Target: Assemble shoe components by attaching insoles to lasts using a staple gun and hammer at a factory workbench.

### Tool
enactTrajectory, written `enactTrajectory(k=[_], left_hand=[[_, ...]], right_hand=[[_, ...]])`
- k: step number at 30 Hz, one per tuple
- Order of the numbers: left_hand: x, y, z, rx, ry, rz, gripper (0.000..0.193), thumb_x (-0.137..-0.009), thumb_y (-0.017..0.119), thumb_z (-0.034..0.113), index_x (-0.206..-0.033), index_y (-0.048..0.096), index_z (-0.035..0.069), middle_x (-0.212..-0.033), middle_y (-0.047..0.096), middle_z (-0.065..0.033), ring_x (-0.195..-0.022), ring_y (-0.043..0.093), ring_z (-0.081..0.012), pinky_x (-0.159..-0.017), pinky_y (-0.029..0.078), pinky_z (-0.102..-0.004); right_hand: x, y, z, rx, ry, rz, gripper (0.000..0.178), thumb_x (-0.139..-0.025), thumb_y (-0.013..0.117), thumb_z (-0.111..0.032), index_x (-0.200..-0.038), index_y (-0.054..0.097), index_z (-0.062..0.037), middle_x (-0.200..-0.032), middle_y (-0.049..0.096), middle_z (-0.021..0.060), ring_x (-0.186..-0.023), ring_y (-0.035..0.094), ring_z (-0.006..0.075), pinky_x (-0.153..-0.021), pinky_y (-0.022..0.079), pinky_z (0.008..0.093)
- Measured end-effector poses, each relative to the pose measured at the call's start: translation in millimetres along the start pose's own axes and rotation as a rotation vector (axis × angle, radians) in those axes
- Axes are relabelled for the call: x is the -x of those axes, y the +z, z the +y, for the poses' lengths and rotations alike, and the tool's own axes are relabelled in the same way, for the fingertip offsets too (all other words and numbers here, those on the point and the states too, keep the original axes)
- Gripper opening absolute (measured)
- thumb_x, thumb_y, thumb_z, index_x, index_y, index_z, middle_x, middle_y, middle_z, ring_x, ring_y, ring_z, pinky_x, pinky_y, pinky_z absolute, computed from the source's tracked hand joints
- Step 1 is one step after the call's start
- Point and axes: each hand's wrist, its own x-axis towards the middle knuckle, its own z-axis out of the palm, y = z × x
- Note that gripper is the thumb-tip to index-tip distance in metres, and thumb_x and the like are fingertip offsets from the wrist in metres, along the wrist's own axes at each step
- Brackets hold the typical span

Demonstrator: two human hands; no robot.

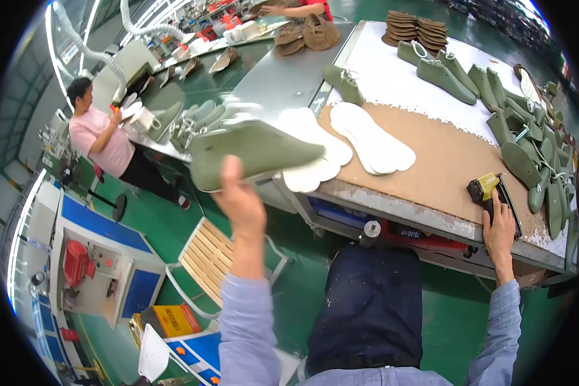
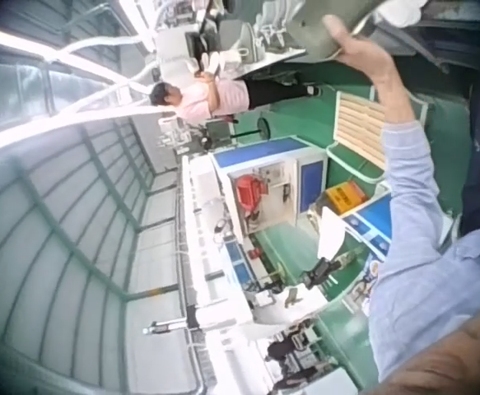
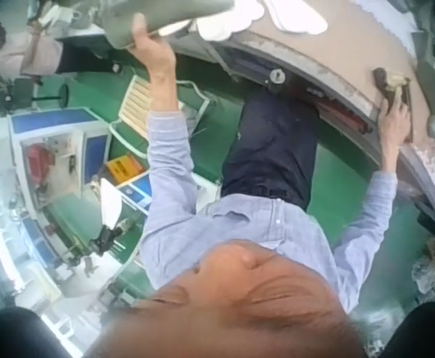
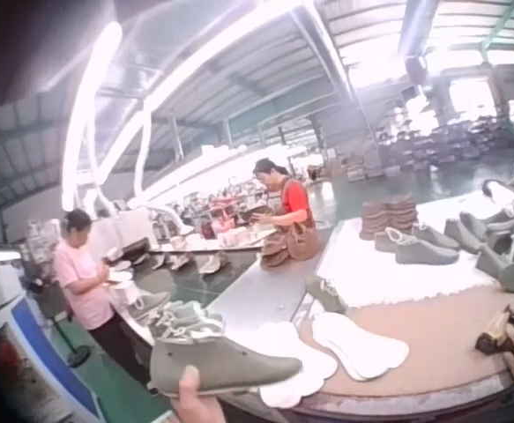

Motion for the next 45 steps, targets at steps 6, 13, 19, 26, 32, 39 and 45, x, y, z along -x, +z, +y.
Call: enactTrajectory(k=[6, 13, 19, 26, 32, 39, 45], left_hand=[[-134, -139, -82, -1.031, -0.127, -0.063, 0.055, -0.085, 0.07, 0.026, -0.128, 0.053, -0.003, -0.123, 0.061, -0.0168, -0.107, 0.061, -0.0247, -0.094, 0.046, -0.0351], [-129, -60, -101, -1.494, 0.732, -0.293, 0.052, -0.082, 0.063, 0.009, -0.131, 0.049, -0.002, -0.13, 0.053, -0.0226, -0.123, 0.047, -0.0393, -0.108, 0.033, -0.0463], [-35, 69, -107, -0.992, 0.302, -0.781, 0.053, -0.086, 0.067, 0.016, -0.132, 0.049, -0.002, -0.121, 0.062, -0.02, -0.114, 0.06, -0.0307, -0.098, 0.045, -0.0379], [-43, 135, -159, -0.891, -0.029, -0.78, 0.056, -0.088, 0.065, 0.023, -0.133, 0.047, -0.005, -0.122, 0.062, -0.0222, -0.117, 0.057, -0.0329, -0.1, 0.043, -0.0392], [-88, 181, -244, -0.942, -0.187, -0.663, 0.083, -0.086, 0.066, 0.044, -0.137, 0.037, -0.015, -0.134, 0.049, -0.0323, -0.129, 0.047, -0.0393, -0.108, 0.036, -0.0394], [-107, 207, -290, -0.877, -0.397, -0.73, 0.072, -0.084, 0.064, 0.027, -0.139, 0.036, -0.009, -0.136, 0.048, -0.0265, -0.128, 0.047, -0.0372, -0.108, 0.036, -0.0383], [-97, 171, -248, 0.11, -1.021, -0.478, 0.047, -0.092, 0.053, 0.013, -0.136, 0.041, 0.0, -0.132, 0.051, -0.0176, -0.12, 0.052, -0.0332, -0.105, 0.04, -0.0502]], right_hand=[[-11, -12, -34, -0.099, -0.022, 0.17, 0.061, -0.079, 0.069, -0.013, -0.135, 0.048, -0.0072, -0.126, 0.051, 0.0163, -0.118, 0.048, 0.0338, -0.097, 0.037, 0.0444], [-76, 20, -187, -0.621, -0.112, 0.101, 0.047, -0.081, 0.073, -0.038, -0.111, 0.062, -0.0046, -0.108, 0.062, 0.0158, -0.099, 0.059, 0.0318, -0.082, 0.045, 0.0454], [-128, 30, -251, -0.477, -0.069, -0.326, 0.053, -0.077, 0.073, -0.037, -0.118, 0.06, -0.0057, -0.113, 0.058, 0.0179, -0.107, 0.055, 0.0334, -0.093, 0.04, 0.0513], [-125, 29, -211, -0.844, 0.074, -0.197, 0.034, -0.086, 0.067, -0.029, -0.114, 0.066, -0.0097, -0.111, 0.064, 0.0149, -0.104, 0.06, 0.0301, -0.089, 0.045, 0.0435], [-98, 3, -157, -1.054, 0.289, 0.186, 0.015, -0.09, 0.057, -0.005, -0.102, 0.066, -0.0025, -0.092, 0.067, 0.0191, -0.08, 0.066, 0.036, -0.067, 0.052, 0.0393], [-24, 3, -119, -0.825, 0.306, 0.166, 0.022, -0.086, 0.057, 0.004, -0.106, 0.061, -0.0032, -0.1, 0.062, 0.0155, -0.083, 0.062, 0.0341, -0.07, 0.049, 0.0387], [-35, -10, -134, -0.529, 0.132, 0.03, 0.045, -0.076, 0.076, -0.029, -0.112, 0.061, -0.0084, -0.111, 0.059, 0.0119, -0.104, 0.053, 0.0283, -0.086, 0.039, 0.0449]])
